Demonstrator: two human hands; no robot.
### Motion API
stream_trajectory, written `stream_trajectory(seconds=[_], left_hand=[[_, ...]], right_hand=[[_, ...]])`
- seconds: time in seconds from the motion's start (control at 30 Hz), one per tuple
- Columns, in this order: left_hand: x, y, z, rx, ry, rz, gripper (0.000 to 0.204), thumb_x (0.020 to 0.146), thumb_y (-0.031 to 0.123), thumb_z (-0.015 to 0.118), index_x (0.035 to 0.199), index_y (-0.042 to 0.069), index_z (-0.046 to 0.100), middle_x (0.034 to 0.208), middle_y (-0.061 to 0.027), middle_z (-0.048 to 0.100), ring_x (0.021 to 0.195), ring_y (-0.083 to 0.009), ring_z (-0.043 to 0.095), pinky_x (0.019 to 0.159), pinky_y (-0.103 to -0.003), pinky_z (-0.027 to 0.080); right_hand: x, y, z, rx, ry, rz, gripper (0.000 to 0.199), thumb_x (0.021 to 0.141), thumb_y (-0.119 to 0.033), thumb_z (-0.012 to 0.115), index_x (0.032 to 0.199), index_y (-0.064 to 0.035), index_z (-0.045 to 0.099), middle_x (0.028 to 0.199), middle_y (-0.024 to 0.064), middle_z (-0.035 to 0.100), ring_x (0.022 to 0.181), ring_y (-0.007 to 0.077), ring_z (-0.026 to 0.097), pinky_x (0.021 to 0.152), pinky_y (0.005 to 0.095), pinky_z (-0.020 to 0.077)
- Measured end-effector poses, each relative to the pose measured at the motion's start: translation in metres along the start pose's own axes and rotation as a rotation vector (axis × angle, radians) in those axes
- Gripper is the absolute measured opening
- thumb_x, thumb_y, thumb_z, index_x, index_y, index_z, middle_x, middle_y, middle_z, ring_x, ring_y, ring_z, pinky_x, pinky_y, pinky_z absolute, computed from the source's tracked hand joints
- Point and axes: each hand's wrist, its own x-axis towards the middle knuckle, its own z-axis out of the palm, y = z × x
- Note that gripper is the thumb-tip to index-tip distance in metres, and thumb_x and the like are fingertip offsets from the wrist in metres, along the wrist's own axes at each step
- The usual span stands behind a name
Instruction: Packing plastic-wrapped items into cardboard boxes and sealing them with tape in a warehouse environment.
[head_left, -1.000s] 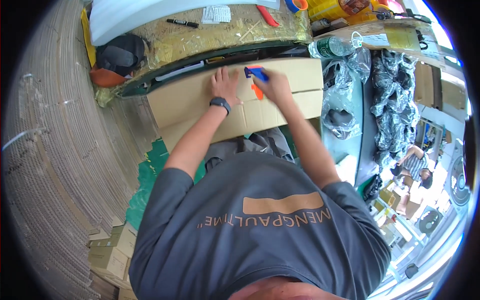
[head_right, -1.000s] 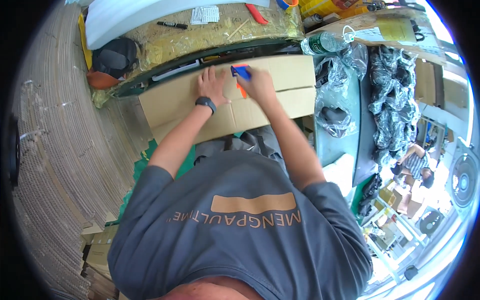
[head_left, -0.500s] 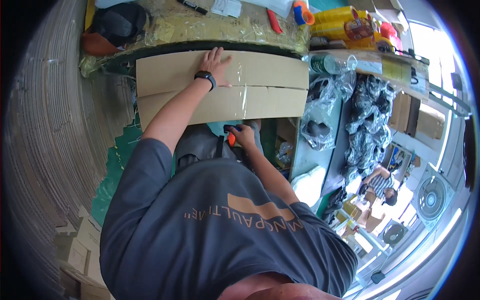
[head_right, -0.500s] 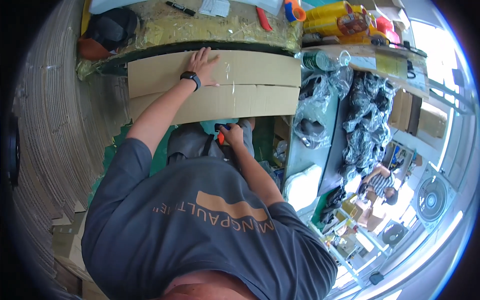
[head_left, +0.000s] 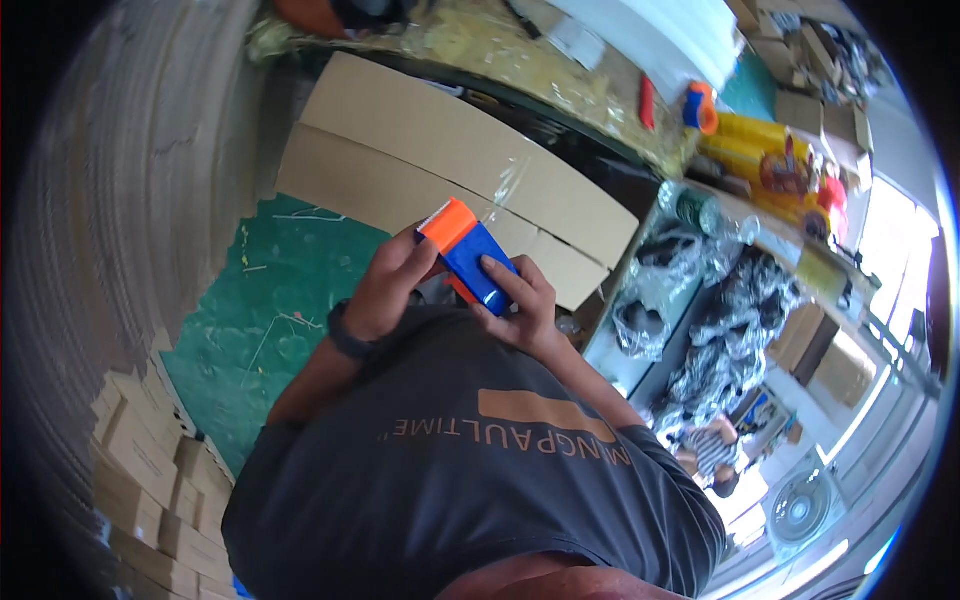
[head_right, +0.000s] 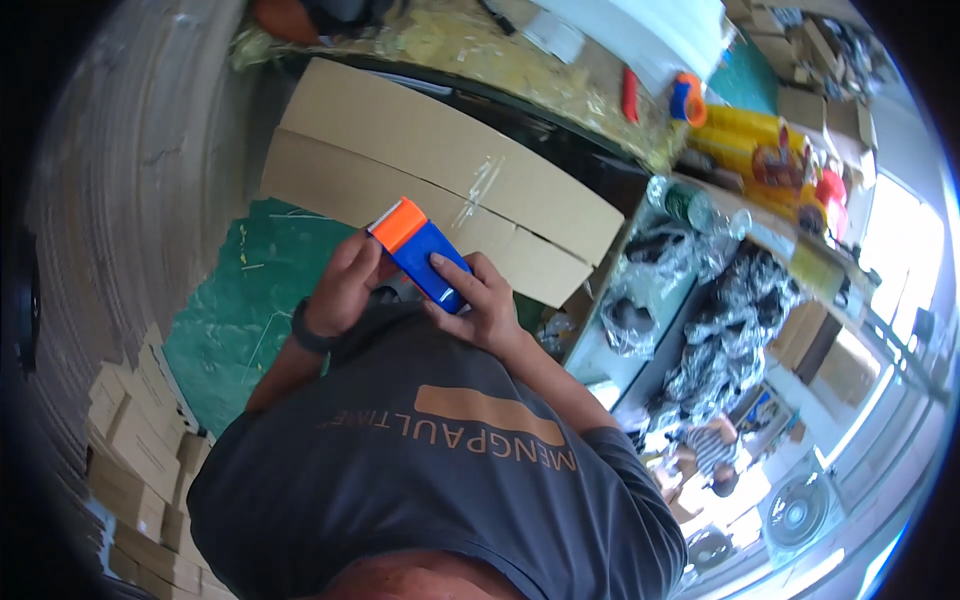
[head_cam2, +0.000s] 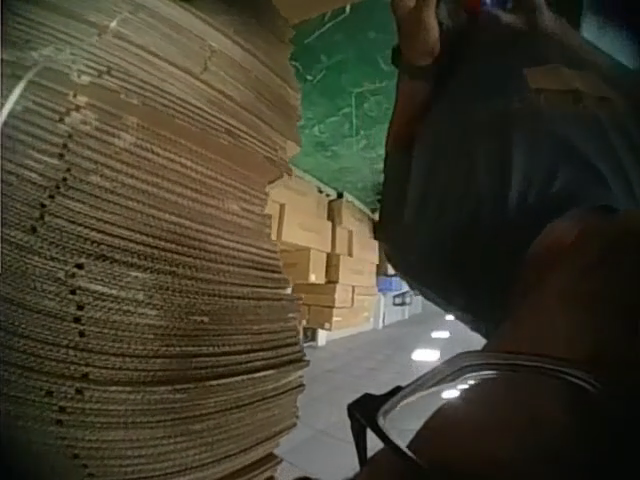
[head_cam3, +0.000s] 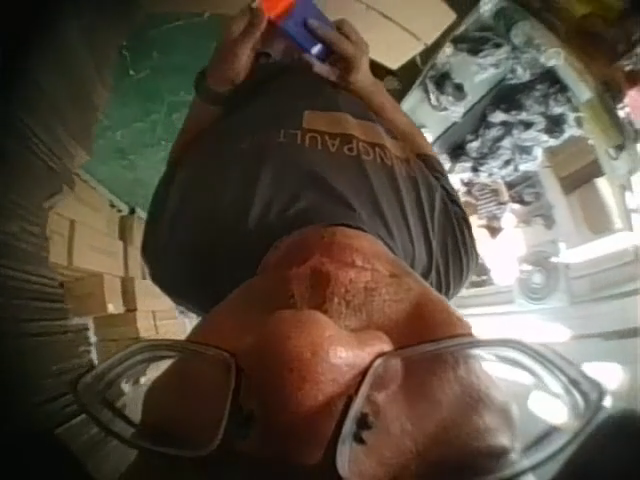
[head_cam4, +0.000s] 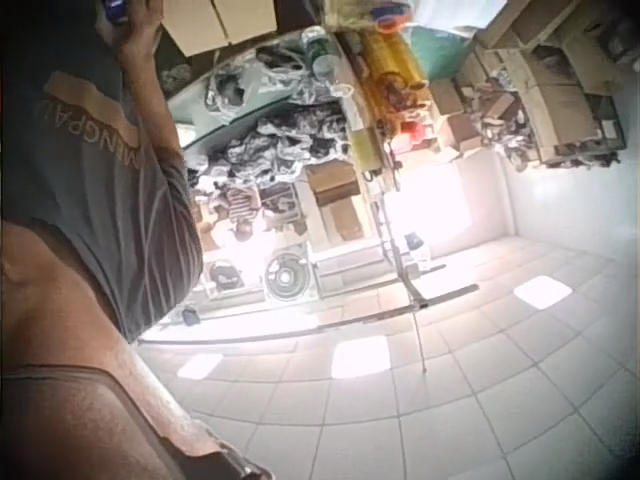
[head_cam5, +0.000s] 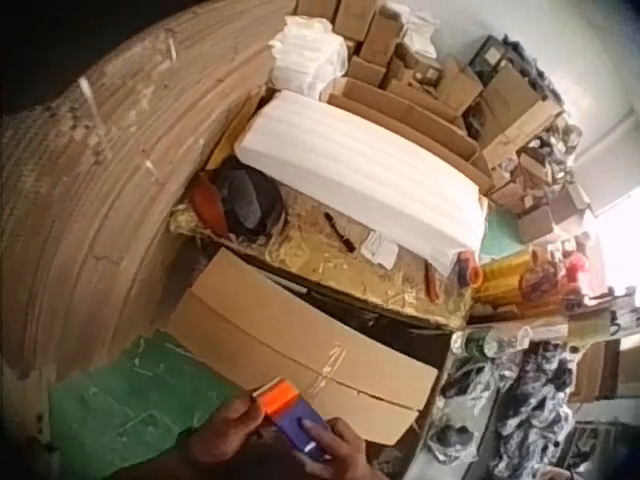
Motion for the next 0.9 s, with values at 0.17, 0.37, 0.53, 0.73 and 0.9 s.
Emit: stream_trajectory(seconds=[0.17, 0.37, 0.53, 0.73, 0.9], left_hand=[[0.010, 0.009, -0.030, -0.184, 0.141, 0.116, 0.056, 0.115, 0.033, 0.051, 0.159, -0.003, 0.047, 0.164, -0.0188, 0.051, 0.147, -0.0267, 0.054, 0.123, -0.043, 0.042], [0.091, 0.072, -0.183, -0.003, 0.455, 0.487, 0.056, 0.112, 0.029, 0.060, 0.154, -0.007, 0.053, 0.161, -0.0170, 0.054, 0.152, -0.0256, 0.048, 0.128, -0.038, 0.033], [0.196, 0.043, -0.373, 0.249, 0.603, 0.481, 0.050, 0.111, 0.028, 0.062, 0.148, -0.005, 0.061, 0.152, -0.0140, 0.064, 0.144, -0.0221, 0.057, 0.124, -0.035, 0.038], [0.232, 0.028, -0.480, 1.269, 0.581, -0.081, 0.039, 0.107, 0.018, 0.059, 0.143, 0.002, 0.067, 0.136, -0.0156, 0.073, 0.126, -0.0243, 0.067, 0.109, -0.037, 0.050], [0.270, 0.027, -0.332, 1.427, 0.937, 0.462, 0.031, 0.100, 0.024, 0.071, 0.125, 0.004, 0.075, 0.114, -0.0216, 0.078, 0.110, -0.0373, 0.075, 0.094, -0.046, 0.059]], right_hand=[[0.058, -0.024, 0.020, -0.235, -0.265, -0.123, 0.069, 0.078, -0.016, 0.090, 0.144, -0.0148, 0.069, 0.091, 0.0143, 0.062, 0.072, 0.0285, 0.065, 0.063, 0.0394, 0.0563], [0.121, 0.056, 0.091, -0.386, -0.384, -0.319, 0.065, 0.084, -0.027, 0.086, 0.146, -0.0197, 0.067, 0.093, 0.0146, 0.061, 0.076, 0.0337, 0.068, 0.066, 0.0448, 0.0591], [0.203, 0.073, 0.210, -0.501, -0.426, -0.249, 0.049, 0.090, -0.031, 0.077, 0.137, -0.0179, 0.069, 0.103, 0.0184, 0.064, 0.091, 0.0362, 0.072, 0.076, 0.0498, 0.0622], [0.208, 0.070, 0.243, -0.565, -0.521, -0.046, 0.045, 0.090, -0.032, 0.076, 0.132, -0.0179, 0.069, 0.113, 0.0198, 0.065, 0.095, 0.0381, 0.074, 0.078, 0.0506, 0.0624], [0.178, 0.117, 0.160, -0.548, -0.458, -0.044, 0.050, 0.087, -0.031, 0.078, 0.134, -0.0194, 0.069, 0.109, 0.0184, 0.066, 0.100, 0.0375, 0.072, 0.079, 0.0487, 0.0614]])
